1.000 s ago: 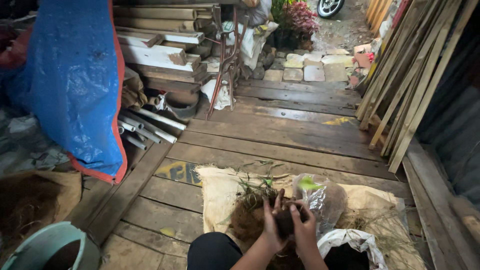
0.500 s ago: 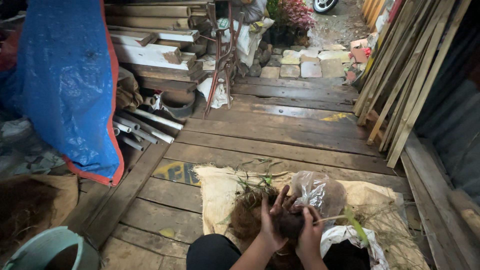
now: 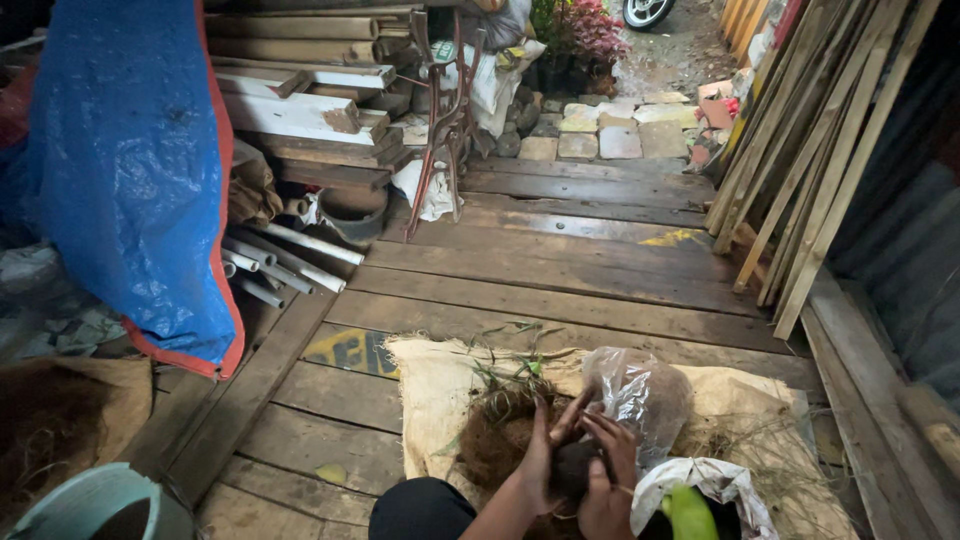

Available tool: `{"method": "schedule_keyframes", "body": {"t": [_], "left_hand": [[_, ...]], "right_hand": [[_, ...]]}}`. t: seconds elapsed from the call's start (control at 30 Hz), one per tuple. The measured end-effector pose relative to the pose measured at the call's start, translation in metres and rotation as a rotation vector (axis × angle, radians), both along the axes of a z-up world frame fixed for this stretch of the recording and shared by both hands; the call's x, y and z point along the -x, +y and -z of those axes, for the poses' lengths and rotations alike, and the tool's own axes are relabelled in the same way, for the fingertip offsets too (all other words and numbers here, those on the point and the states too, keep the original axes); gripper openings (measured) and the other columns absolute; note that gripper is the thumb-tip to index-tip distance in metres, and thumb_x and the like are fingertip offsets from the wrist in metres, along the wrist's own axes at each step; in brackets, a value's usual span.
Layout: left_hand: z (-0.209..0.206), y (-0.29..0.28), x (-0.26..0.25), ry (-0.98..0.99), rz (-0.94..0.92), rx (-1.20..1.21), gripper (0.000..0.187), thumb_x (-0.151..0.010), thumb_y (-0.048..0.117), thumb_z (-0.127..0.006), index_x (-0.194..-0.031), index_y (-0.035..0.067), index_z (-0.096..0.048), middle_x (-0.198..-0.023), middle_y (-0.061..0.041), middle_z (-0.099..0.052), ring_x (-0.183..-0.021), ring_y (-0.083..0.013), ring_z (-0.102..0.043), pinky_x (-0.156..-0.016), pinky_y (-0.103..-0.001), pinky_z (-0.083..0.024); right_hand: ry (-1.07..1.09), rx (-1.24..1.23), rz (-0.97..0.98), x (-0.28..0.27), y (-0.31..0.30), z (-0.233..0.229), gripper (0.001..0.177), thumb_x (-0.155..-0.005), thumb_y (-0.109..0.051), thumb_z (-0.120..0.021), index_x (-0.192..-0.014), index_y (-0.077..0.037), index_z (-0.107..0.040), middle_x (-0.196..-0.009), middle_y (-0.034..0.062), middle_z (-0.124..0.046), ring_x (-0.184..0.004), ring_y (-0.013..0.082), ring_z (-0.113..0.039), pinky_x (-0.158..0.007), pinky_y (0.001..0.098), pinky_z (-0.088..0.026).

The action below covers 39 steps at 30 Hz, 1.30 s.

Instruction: The person sits on a sack and packs soil around the roots of small seedlings by hand. They repeatedly scoop soil from a white sack, wrap it around the root ball, and press it to form a compact ball before placing the seedling aside.

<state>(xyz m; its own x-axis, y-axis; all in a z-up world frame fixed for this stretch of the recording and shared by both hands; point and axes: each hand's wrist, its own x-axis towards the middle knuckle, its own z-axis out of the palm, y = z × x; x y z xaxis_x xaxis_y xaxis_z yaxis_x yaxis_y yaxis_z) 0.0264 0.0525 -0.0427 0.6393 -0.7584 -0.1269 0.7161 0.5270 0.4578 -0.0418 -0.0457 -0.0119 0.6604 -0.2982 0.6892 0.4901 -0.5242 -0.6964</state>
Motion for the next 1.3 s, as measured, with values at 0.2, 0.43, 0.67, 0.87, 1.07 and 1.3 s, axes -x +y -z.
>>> {"method": "schedule_keyframes", "body": {"t": [0.2,0.43,0.67,0.87,1.07,1.3], "left_hand": [[-0.014,0.004,0.001,-0.326,-0.152,-0.071,0.094,-0.091,0.084,-0.015,-0.166,0.028,-0.023,-0.173,-0.005,-0.028,-0.154,-0.0187,-0.035,-0.123,-0.037,-0.033],[-0.022,0.005,0.006,-0.223,-0.120,0.082,0.100,-0.088,0.088,-0.020,-0.167,0.028,-0.022,-0.170,-0.003,-0.034,-0.146,-0.0254,-0.045,-0.119,-0.042,-0.040],[-0.021,0.001,0.013,-0.066,-0.110,0.058,0.105,-0.087,0.094,-0.027,-0.168,0.027,-0.029,-0.143,-0.016,-0.049,-0.121,-0.0280,-0.059,-0.106,-0.046,-0.054],[0.001,-0.007,-0.008,0.265,-0.481,0.035,0.108,-0.075,0.094,-0.031,-0.150,0.019,-0.051,-0.126,-0.018,-0.070,-0.098,-0.0296,-0.071,-0.086,-0.043,-0.062],[0.066,-0.003,-0.035,0.366,-0.628,0.123,0.107,-0.081,0.092,-0.030,-0.136,0.006,-0.061,-0.120,-0.023,-0.073,-0.091,-0.0332,-0.072,-0.074,-0.043,-0.063],[0.092,0.001,-0.044,0.411,-0.798,0.032,0.096,-0.089,0.084,-0.026,-0.131,0.006,-0.061,-0.116,-0.022,-0.073,-0.102,-0.0391,-0.068,-0.087,-0.052,-0.059]], "right_hand": [[-0.020,-0.074,-0.040,0.003,0.010,0.000,0.052,-0.089,-0.022,-0.046,-0.131,0.003,-0.063,-0.139,0.0208,-0.062,-0.141,0.0370,-0.049,-0.122,0.0479,-0.031],[-0.064,0.011,-0.044,0.003,0.011,0.016,0.045,-0.099,-0.029,-0.042,-0.123,0.000,-0.068,-0.139,0.0235,-0.062,-0.141,0.0375,-0.052,-0.122,0.0507,-0.034],[0.206,-0.332,-0.124,-0.006,-0.001,0.028,0.041,-0.096,-0.034,-0.052,-0.120,-0.004,-0.068,-0.123,0.0231,-0.067,-0.120,0.0383,-0.064,-0.108,0.0514,-0.050],[0.096,-0.082,-0.129,-0.004,0.008,0.011,0.040,-0.086,-0.030,-0.068,-0.116,-0.004,-0.072,-0.122,0.0167,-0.071,-0.119,0.0335,-0.068,-0.103,0.0432,-0.051],[0.088,0.060,-0.084,0.000,0.016,-0.013,0.044,-0.069,-0.025,-0.088,-0.104,-0.005,-0.071,-0.116,0.0164,-0.072,-0.107,0.0333,-0.072,-0.090,0.0397,-0.056],[0.070,-0.016,0.025,-0.006,0.027,0.009,0.026,-0.070,-0.020,-0.085,-0.085,-0.007,-0.068,-0.095,0.0101,-0.074,-0.082,0.0252,-0.073,-0.073,0.0348,-0.057]]}}
